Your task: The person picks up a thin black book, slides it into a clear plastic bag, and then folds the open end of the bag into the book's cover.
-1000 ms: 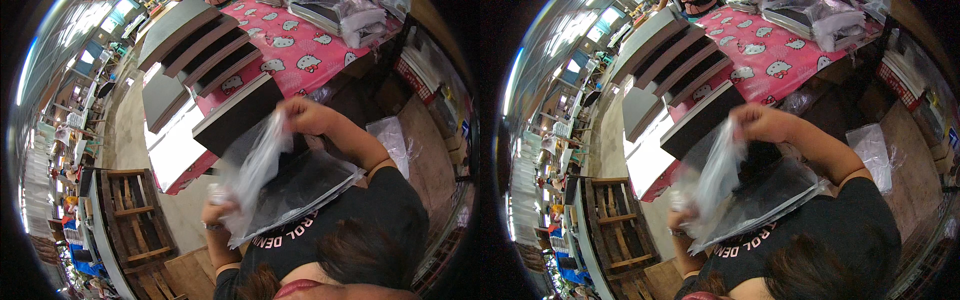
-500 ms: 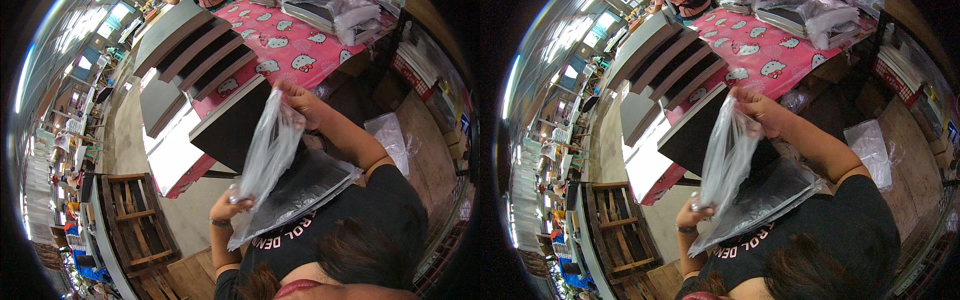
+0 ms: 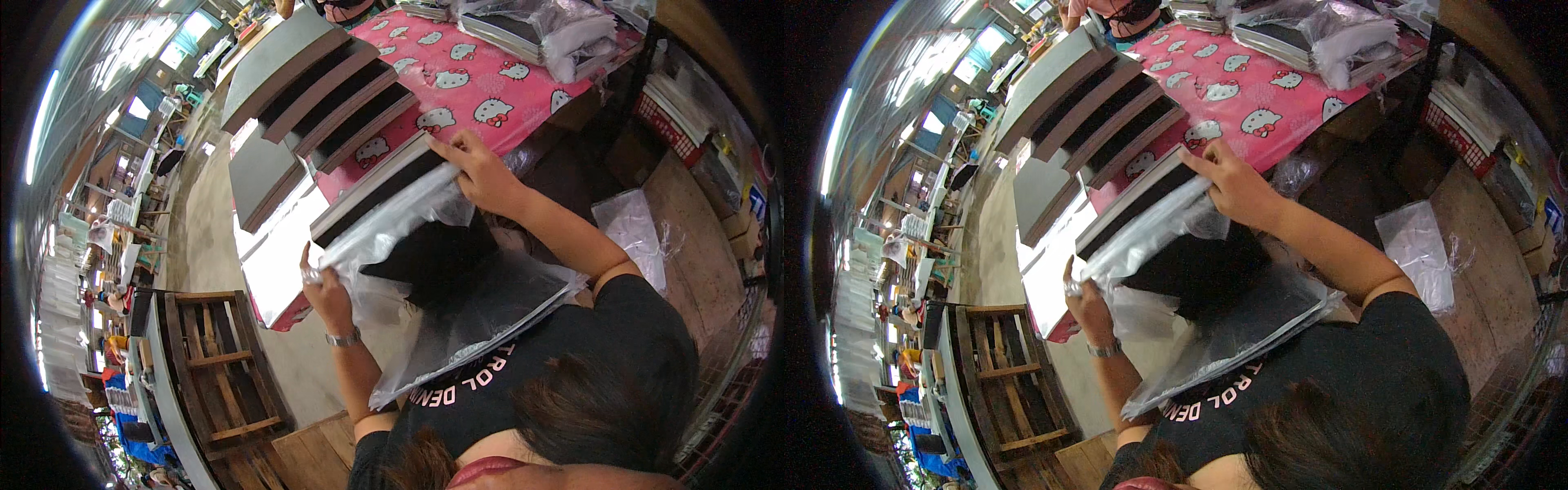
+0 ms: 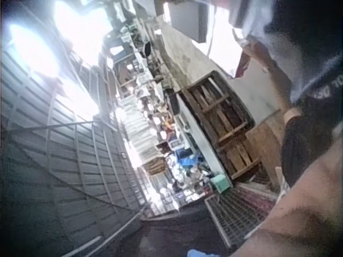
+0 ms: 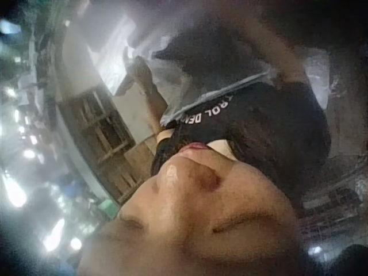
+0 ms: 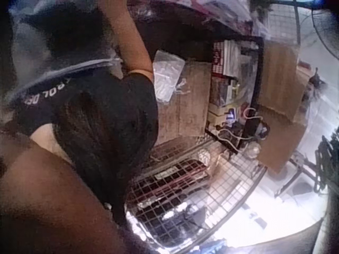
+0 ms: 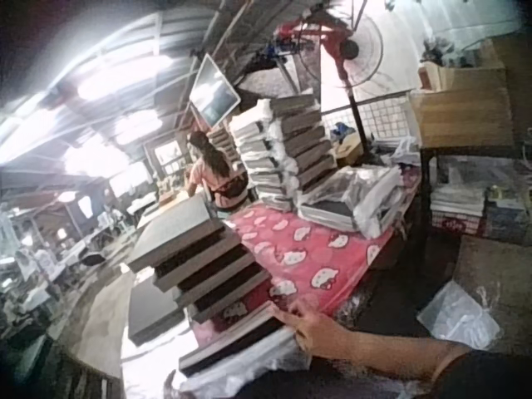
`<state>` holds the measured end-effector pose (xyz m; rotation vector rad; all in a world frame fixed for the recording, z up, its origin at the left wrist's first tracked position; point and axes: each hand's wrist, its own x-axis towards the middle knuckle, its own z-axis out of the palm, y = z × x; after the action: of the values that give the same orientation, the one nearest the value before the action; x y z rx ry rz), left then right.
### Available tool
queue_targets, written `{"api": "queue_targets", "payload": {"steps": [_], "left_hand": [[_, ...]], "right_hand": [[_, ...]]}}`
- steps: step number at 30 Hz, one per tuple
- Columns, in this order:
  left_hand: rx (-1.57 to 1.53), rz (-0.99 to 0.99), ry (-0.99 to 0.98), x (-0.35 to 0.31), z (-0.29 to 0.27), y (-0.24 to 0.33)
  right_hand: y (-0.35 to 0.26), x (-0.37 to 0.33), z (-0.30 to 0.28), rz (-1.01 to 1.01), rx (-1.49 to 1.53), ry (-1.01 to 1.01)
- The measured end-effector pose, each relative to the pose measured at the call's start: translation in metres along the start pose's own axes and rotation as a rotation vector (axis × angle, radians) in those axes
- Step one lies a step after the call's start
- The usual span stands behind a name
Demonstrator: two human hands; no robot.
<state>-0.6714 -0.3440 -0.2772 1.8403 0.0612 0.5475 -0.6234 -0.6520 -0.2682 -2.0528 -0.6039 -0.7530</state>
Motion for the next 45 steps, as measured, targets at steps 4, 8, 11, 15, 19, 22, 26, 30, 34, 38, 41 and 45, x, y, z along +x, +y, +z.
{"api": "queue_targets", "payload": {"steps": [4,8,11,15,19,22,26,30,34,38,41,45], "left_hand": [[0.203,0.199,0.052,-0.039,-0.020,0.012],[-0.072,-0.288,-0.292,-0.037,-0.074,0.049],[-0.282,-0.639,-0.402,-0.035,-0.063,0.050],[-0.409,-0.932,-0.562,-0.044,-0.044,-0.087],[-0.304,-1.067,-0.513,-0.076,-0.031,-0.190],[-0.118,-1.139,-0.594,-0.097,-0.011,-0.236],[0.137,-1.154,-0.588,-0.125,-0.039,-0.267],[0.198,-0.930,-0.516,-0.081,-0.069,-0.232],[-0.186,-0.526,-0.644,-0.019,-0.060,-0.050],[-0.558,0.001,-0.730,-0.013,-0.021,0.030],[-0.881,-0.047,-0.486,-0.025,0.010,0.051],[-0.790,-0.124,-0.325,-0.026,0.014,0.058]], "right_hand": [[-0.024,-0.014,-0.039,0.163,0.300,-0.136],[-0.024,-0.013,-0.070,0.646,0.849,-0.512],[0.008,-0.031,-0.066,0.774,1.181,-0.567],[0.081,-0.101,-0.021,1.033,1.255,-0.685],[0.118,-0.150,0.015,1.387,0.882,-0.839],[0.183,-0.229,0.033,1.371,1.093,-0.689],[0.196,-0.191,0.033,0.282,0.219,-1.324],[0.127,-0.083,0.010,0.868,0.158,-1.157],[0.054,-0.002,-0.014,0.567,0.878,-0.910],[-0.034,0.022,0.033,0.016,0.699,-0.657],[-0.086,0.018,0.046,0.033,0.672,-0.611],[-0.066,0.028,0.041,0.115,0.742,-0.478]]}}
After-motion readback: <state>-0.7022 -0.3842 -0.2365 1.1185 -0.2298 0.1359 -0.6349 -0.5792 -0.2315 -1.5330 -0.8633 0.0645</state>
